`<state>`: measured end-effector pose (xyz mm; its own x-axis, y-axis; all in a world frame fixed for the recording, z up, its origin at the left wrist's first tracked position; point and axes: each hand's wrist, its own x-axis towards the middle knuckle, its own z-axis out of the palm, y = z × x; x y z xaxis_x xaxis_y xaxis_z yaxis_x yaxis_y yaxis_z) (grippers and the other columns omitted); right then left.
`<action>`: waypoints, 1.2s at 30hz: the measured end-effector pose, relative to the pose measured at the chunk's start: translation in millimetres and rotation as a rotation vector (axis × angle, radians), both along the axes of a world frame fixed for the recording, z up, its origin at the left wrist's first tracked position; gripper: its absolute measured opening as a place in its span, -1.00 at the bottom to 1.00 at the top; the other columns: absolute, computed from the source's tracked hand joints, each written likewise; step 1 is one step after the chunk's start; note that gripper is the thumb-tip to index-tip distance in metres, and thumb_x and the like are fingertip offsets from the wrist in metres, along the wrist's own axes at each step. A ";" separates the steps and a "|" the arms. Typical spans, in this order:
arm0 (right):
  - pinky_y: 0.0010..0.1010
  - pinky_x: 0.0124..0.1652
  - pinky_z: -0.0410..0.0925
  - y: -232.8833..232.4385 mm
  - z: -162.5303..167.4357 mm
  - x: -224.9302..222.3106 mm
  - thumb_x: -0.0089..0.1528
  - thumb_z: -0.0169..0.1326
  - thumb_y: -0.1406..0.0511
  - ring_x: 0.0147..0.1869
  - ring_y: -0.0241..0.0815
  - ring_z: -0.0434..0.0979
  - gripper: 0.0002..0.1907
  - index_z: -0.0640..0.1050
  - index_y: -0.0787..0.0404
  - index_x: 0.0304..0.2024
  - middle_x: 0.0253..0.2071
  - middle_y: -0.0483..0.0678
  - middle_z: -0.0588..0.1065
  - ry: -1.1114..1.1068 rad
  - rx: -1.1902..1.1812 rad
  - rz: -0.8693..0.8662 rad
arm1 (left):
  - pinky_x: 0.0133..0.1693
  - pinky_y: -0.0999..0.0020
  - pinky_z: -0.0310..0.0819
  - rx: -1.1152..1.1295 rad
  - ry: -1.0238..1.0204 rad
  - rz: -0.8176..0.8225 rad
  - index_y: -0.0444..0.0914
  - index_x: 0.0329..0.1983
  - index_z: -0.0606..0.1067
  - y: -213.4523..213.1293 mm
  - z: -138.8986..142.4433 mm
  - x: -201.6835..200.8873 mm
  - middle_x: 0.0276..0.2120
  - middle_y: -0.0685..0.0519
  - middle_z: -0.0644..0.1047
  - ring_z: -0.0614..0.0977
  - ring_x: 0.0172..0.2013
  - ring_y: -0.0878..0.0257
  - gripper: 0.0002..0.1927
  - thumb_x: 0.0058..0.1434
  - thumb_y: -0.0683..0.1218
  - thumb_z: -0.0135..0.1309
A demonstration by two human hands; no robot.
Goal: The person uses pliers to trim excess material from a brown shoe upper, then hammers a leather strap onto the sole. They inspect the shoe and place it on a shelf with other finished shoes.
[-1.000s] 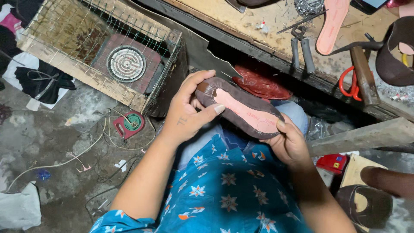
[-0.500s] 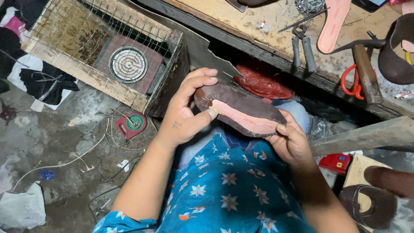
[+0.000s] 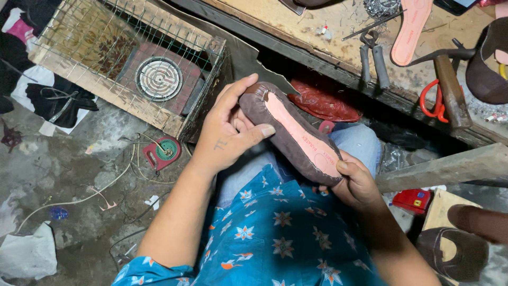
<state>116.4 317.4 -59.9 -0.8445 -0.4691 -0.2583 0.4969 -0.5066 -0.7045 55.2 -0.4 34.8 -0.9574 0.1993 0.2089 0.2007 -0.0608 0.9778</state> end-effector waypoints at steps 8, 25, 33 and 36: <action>-0.32 -0.30 0.46 7.2 -12.0 0.3 0.28 0.08 0.09 -0.29 -0.03 0.60 -0.26 0.29 0.54 0.30 -0.16 0.21 0.56 0.011 0.010 0.015 | -0.32 0.60 0.47 0.077 -0.078 -0.055 -0.28 0.50 0.17 -2.9 0.1 -1.2 0.19 0.10 0.33 0.53 -0.27 0.48 -0.10 0.11 -0.29 0.32; -0.26 -0.11 0.46 -7.1 -2.4 2.8 0.30 0.09 0.20 -0.12 -0.04 0.58 -0.28 0.24 0.54 0.35 -0.01 0.20 0.53 -0.004 -0.068 0.024 | -0.19 0.57 0.41 -0.146 0.169 0.019 -0.29 0.40 0.30 -1.9 4.4 1.2 0.13 0.08 0.38 0.45 -0.24 0.45 -0.14 0.04 -0.21 0.43; -0.33 -0.14 0.44 -3.4 -9.6 7.2 0.26 0.06 0.17 -0.11 -0.12 0.56 -0.26 0.26 0.51 0.36 0.01 0.13 0.54 -0.028 -0.057 -0.003 | -0.27 0.58 0.34 0.006 0.040 0.032 -0.30 0.35 0.40 2.1 -0.3 5.8 0.09 0.09 0.40 0.43 -0.32 0.46 -0.34 0.17 -0.19 0.32; -0.34 -0.30 0.42 5.4 -26.1 10.6 0.29 -0.01 0.13 -0.29 -0.10 0.55 -0.36 0.36 0.48 0.27 -0.18 0.12 0.56 -0.083 -0.039 0.002 | -0.33 0.57 0.25 -0.127 0.074 0.145 -0.32 0.28 0.47 2.6 -5.1 3.1 -0.07 0.12 0.43 0.31 -0.40 0.48 -0.43 0.20 -0.15 0.31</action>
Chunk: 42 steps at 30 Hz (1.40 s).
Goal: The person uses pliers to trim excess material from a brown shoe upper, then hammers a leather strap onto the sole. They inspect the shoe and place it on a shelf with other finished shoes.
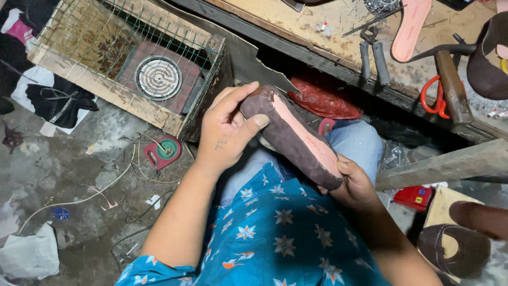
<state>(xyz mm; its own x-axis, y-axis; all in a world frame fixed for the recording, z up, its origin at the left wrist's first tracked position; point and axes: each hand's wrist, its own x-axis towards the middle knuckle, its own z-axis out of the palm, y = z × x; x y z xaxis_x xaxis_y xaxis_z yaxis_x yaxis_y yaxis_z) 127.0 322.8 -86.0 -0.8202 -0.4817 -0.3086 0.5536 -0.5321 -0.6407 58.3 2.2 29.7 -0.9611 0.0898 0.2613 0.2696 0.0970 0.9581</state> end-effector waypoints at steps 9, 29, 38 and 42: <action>-0.39 -0.48 0.32 -2.5 -18.6 5.6 0.36 -0.06 0.10 -0.50 -0.14 0.43 -0.56 0.45 0.37 0.02 -0.48 -0.01 0.48 -0.267 -0.063 -0.055 | -0.35 0.56 0.23 -0.127 -0.033 0.116 -0.33 0.21 0.54 -0.9 -8.1 -4.6 -0.34 0.16 0.38 0.31 -0.42 0.46 -0.54 0.26 -0.12 0.28; -0.07 0.17 0.41 -29.9 45.5 -80.5 0.21 0.14 0.41 0.36 0.01 0.38 -0.18 0.15 0.31 0.50 0.46 0.07 0.24 0.299 0.331 -0.144 | 0.16 -0.01 0.37 0.976 -0.791 -0.497 -0.36 0.61 0.00 14.4 -79.1 -6.5 0.33 -0.31 0.37 0.52 0.15 -0.09 -0.16 0.40 -0.05 0.10; -0.29 0.35 0.23 -87.1 39.0 -47.3 0.20 0.19 0.36 0.45 -0.13 0.31 -0.07 0.04 0.31 0.54 0.46 0.05 0.24 0.284 0.255 0.086 | 0.37 0.09 0.19 0.591 -0.485 -0.335 -0.03 0.63 -0.27 17.1 -90.7 11.4 0.40 -0.20 0.29 0.37 0.37 0.04 0.08 0.24 -0.17 0.17; -0.29 0.35 0.22 -80.6 34.1 -41.3 0.15 0.22 0.41 0.46 -0.12 0.29 -0.04 0.06 0.31 0.52 0.47 0.03 0.23 0.263 0.269 0.080 | 0.38 0.12 0.17 0.570 -0.462 -0.327 -0.03 0.63 -0.33 20.7 -87.9 22.4 0.44 -0.18 0.24 0.34 0.39 0.06 0.12 0.23 -0.17 0.16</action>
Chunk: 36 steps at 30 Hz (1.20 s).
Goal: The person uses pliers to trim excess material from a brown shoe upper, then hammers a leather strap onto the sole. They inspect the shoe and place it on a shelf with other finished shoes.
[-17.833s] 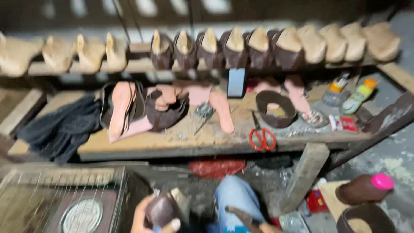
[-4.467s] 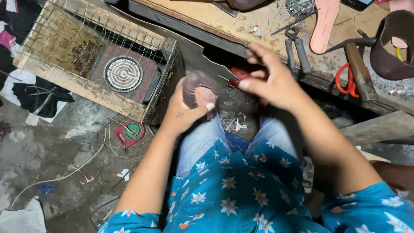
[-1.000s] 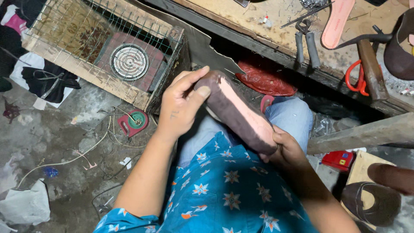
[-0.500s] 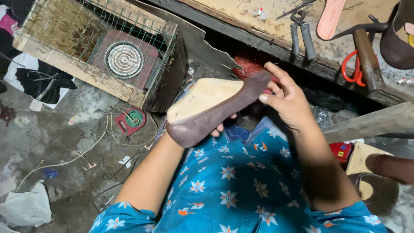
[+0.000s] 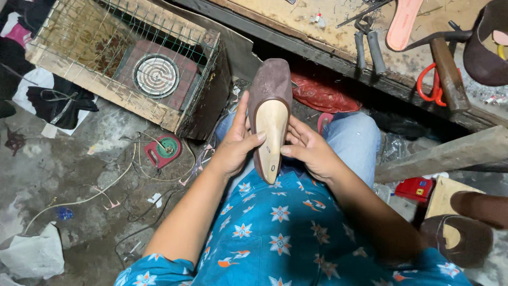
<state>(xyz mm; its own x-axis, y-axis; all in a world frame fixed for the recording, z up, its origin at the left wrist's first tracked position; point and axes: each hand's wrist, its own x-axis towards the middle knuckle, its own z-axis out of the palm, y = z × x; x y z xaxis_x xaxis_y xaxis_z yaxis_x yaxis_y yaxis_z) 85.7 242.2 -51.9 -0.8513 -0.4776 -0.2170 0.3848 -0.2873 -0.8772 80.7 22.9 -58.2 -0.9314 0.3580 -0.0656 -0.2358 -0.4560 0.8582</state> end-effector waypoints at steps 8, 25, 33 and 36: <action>-0.32 0.32 0.23 -0.4 0.0 11.8 0.16 0.21 0.40 0.43 -0.16 0.32 -0.06 0.07 0.31 0.51 0.44 -0.01 0.26 -0.022 -0.011 0.025 | 0.39 0.18 0.10 -0.039 -0.003 0.040 -0.16 0.64 -0.27 0.6 10.4 21.0 0.45 -0.16 0.25 0.30 0.41 0.08 0.05 0.27 -0.14 0.12; -0.28 -0.05 0.49 -32.3 -56.4 -1.5 0.25 0.06 0.30 0.05 -0.28 0.49 -0.27 0.18 0.08 0.47 0.15 -0.11 0.45 -0.220 0.318 0.261 | 0.35 0.10 0.10 -0.871 0.063 0.298 -0.43 0.52 -0.03 2.7 -41.9 33.4 0.38 -0.34 0.19 0.25 0.39 -0.13 0.06 0.15 0.11 0.24; -0.46 -0.07 0.46 6.6 -88.4 -10.7 0.30 0.05 0.24 0.04 -0.31 0.56 -0.49 0.42 0.28 0.28 0.04 -0.09 0.55 -0.175 0.441 0.216 | 0.36 0.12 0.09 -0.852 0.093 0.294 -0.41 0.49 0.03 -9.7 -42.6 30.2 0.35 -0.32 0.21 0.25 0.39 -0.12 0.06 0.05 0.07 0.28; -0.44 -0.07 0.43 43.1 -92.3 -12.6 0.30 0.11 0.27 -0.06 -0.26 0.53 -0.53 0.47 0.35 0.23 -0.02 -0.03 0.58 -0.098 0.436 -0.026 | 0.35 0.13 0.06 -0.807 0.071 0.267 -0.38 0.48 0.01 -21.5 -38.3 26.6 0.36 -0.32 0.19 0.23 0.39 -0.12 0.06 0.02 0.04 0.28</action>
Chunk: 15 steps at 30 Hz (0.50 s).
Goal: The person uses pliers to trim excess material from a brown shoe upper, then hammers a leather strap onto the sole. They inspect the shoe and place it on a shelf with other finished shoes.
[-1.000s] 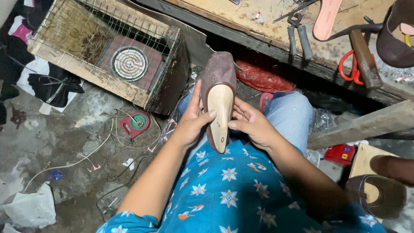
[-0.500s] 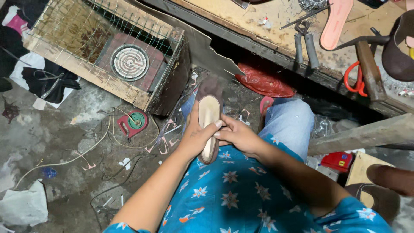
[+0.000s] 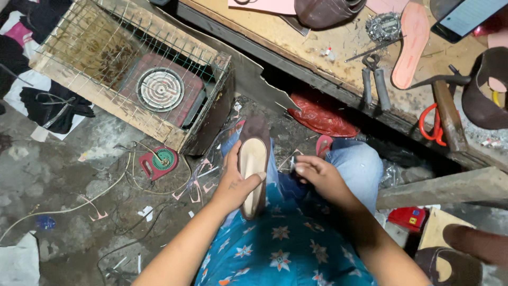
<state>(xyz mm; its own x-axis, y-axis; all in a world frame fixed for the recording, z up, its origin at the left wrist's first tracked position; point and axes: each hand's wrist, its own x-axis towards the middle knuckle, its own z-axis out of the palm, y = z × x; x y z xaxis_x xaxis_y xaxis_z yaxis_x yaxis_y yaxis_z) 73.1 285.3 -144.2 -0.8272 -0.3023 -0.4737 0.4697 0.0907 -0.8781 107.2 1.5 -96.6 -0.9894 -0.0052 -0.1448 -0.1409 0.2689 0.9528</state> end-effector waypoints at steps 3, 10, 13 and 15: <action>-0.44 -0.10 0.44 31.3 3.0 -2.9 0.30 0.09 0.27 -0.08 -0.28 0.55 -0.59 0.51 0.34 0.17 -0.09 -0.04 0.57 -0.048 0.080 -0.203 | 0.37 0.12 0.01 -0.076 0.037 -0.014 -0.34 0.47 0.05 -1.7 0.4 -0.1 0.42 -0.36 0.11 0.15 0.43 -0.17 0.01 0.04 0.02 0.29; -0.43 -0.01 0.42 21.8 34.9 -74.4 0.29 0.14 0.26 -0.05 -0.27 0.59 -0.73 0.61 0.28 -0.03 -0.11 -0.06 0.62 0.435 0.370 -0.114 | 0.39 0.08 -0.05 -0.046 0.015 -0.013 -0.28 0.47 0.06 10.9 -2.7 -4.6 0.45 -0.42 -0.03 0.06 0.46 -0.26 -0.04 0.03 -0.08 0.24; -0.22 0.17 0.33 -4.7 62.0 -135.2 0.27 0.19 0.28 0.14 0.04 0.51 -0.77 0.64 0.26 -0.07 0.00 0.06 0.59 0.988 0.705 0.012 | 0.39 0.08 -0.06 -0.053 -0.008 -0.019 -0.28 0.47 0.07 10.8 0.1 -7.7 0.46 -0.41 -0.03 0.06 0.46 -0.25 -0.04 0.01 -0.11 0.23; -0.18 0.18 0.32 -26.4 78.1 -174.3 0.27 0.19 0.29 0.17 0.12 0.47 -0.78 0.64 0.24 -0.07 0.03 0.04 0.59 1.151 0.806 0.022 | 0.40 0.09 -0.05 -0.070 -0.039 -0.016 -0.26 0.46 0.08 10.8 2.3 -8.9 0.47 -0.38 -0.03 0.06 0.47 -0.23 -0.04 -0.01 -0.13 0.21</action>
